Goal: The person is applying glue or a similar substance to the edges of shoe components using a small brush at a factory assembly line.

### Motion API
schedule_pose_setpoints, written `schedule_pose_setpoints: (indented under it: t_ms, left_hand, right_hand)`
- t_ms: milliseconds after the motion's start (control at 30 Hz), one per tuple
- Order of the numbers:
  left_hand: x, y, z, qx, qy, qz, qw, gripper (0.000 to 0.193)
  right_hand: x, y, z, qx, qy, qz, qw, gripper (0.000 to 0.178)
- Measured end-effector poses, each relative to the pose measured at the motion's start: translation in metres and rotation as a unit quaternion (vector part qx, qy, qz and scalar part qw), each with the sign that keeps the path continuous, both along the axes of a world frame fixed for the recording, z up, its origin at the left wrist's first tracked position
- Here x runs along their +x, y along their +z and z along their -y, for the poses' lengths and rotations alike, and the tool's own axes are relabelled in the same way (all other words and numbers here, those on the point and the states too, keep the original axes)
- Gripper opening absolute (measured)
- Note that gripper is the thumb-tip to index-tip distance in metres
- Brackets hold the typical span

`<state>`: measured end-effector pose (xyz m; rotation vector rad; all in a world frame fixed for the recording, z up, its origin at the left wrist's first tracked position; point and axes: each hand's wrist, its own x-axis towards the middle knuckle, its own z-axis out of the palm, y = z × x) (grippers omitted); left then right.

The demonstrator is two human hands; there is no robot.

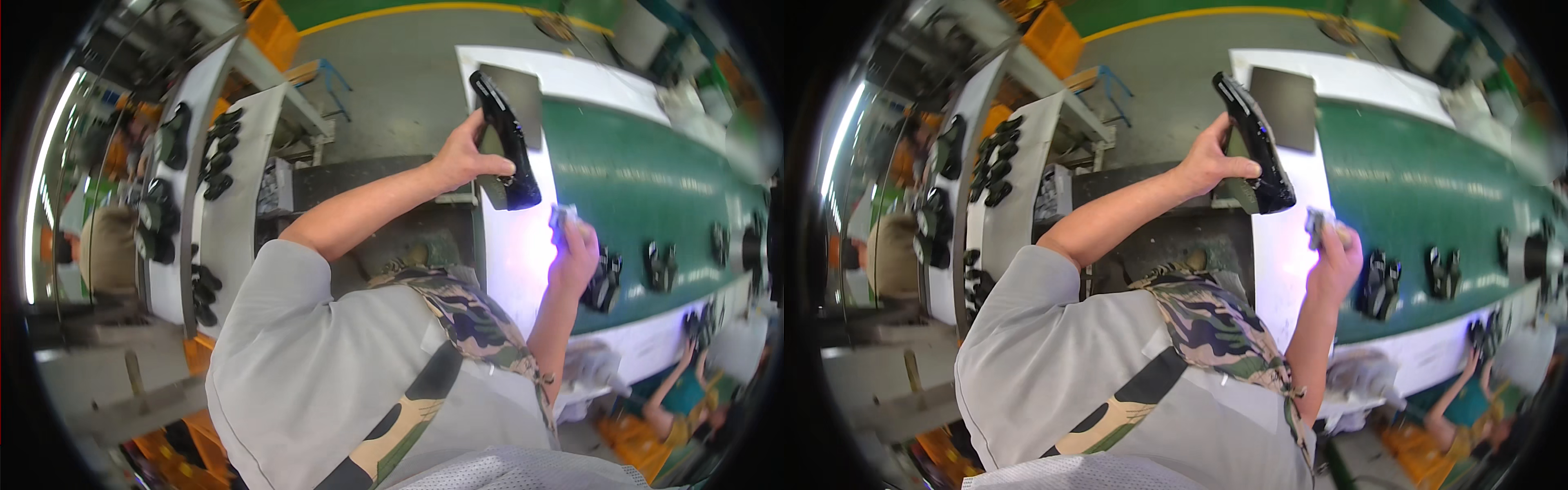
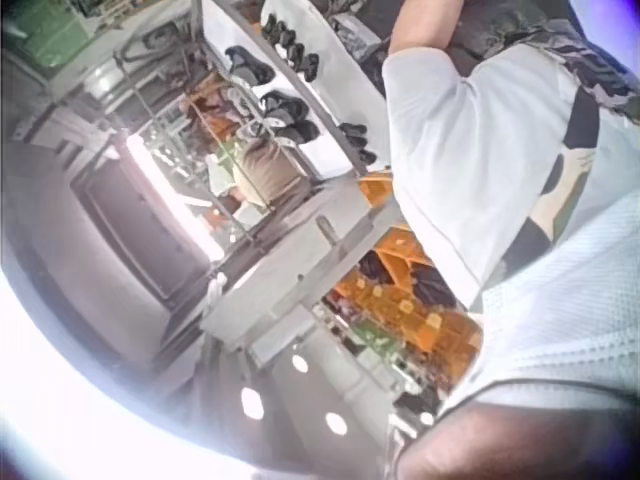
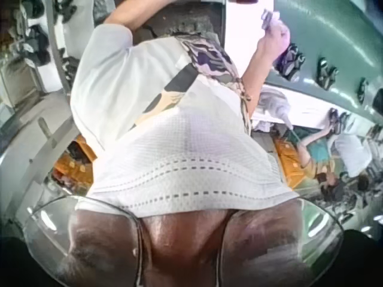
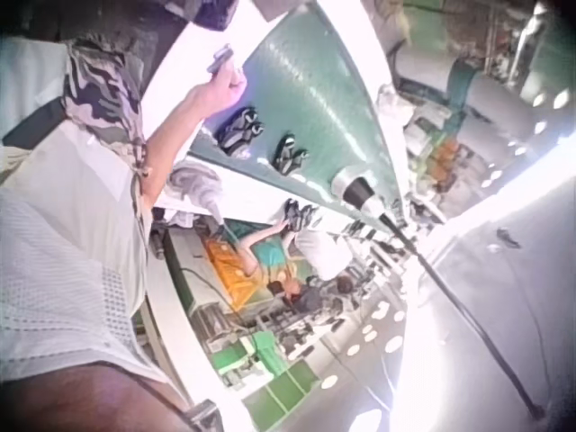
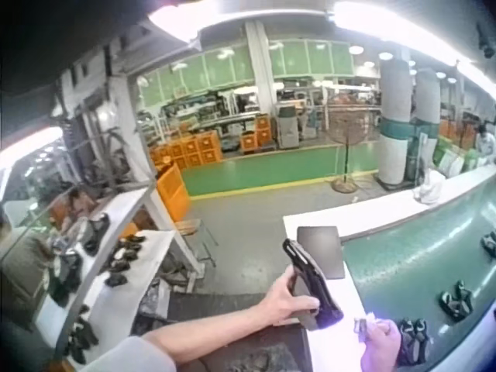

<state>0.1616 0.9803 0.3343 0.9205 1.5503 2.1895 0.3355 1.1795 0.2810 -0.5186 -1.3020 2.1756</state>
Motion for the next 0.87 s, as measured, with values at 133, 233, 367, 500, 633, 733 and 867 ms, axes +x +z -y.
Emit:
schedule_pose_setpoints:
  t_ms: [133,233,367,500,633,733,867]
  left_hand:
    - [-0.060,0.067,0.044,-0.013,0.101,-0.082,0.991,0.074]
    - [-0.095,0.145,0.080,-0.010,0.160,-0.063,0.985,0.055]
    - [-0.174,0.218,0.223,-0.187,0.301,-0.068,0.933,0.024]
    - [-0.129,0.302,0.283,-0.122,0.105,0.130,0.978,0.023]
    - [-0.163,0.306,0.404,-0.302,0.508,0.114,0.799,0.030]
    - [-0.181,0.284,0.462,-0.447,0.552,0.058,0.701,0.059]
    - [-0.198,0.251,0.507,-0.592,0.511,0.098,0.616,0.059]
  right_hand:
    - [-0.011,-0.040,-0.011,-0.068,0.051,0.000,0.996,0.013]
    - [-0.023,-0.054,-0.006,-0.095,0.070,0.006,0.993,0.006]
    - [-0.028,-0.049,0.005,-0.117,0.122,-0.003,0.986,0.007]
    - [-0.020,-0.055,-0.004,-0.126,0.110,0.010,0.986,0.013]
    - [-0.017,-0.060,-0.003,-0.135,0.122,0.034,0.983,0.017]
    - [-0.017,-0.062,-0.001,-0.128,0.122,0.041,0.983,0.017]
    - [-0.016,-0.061,0.003,-0.124,0.128,0.060,0.982,0.017]
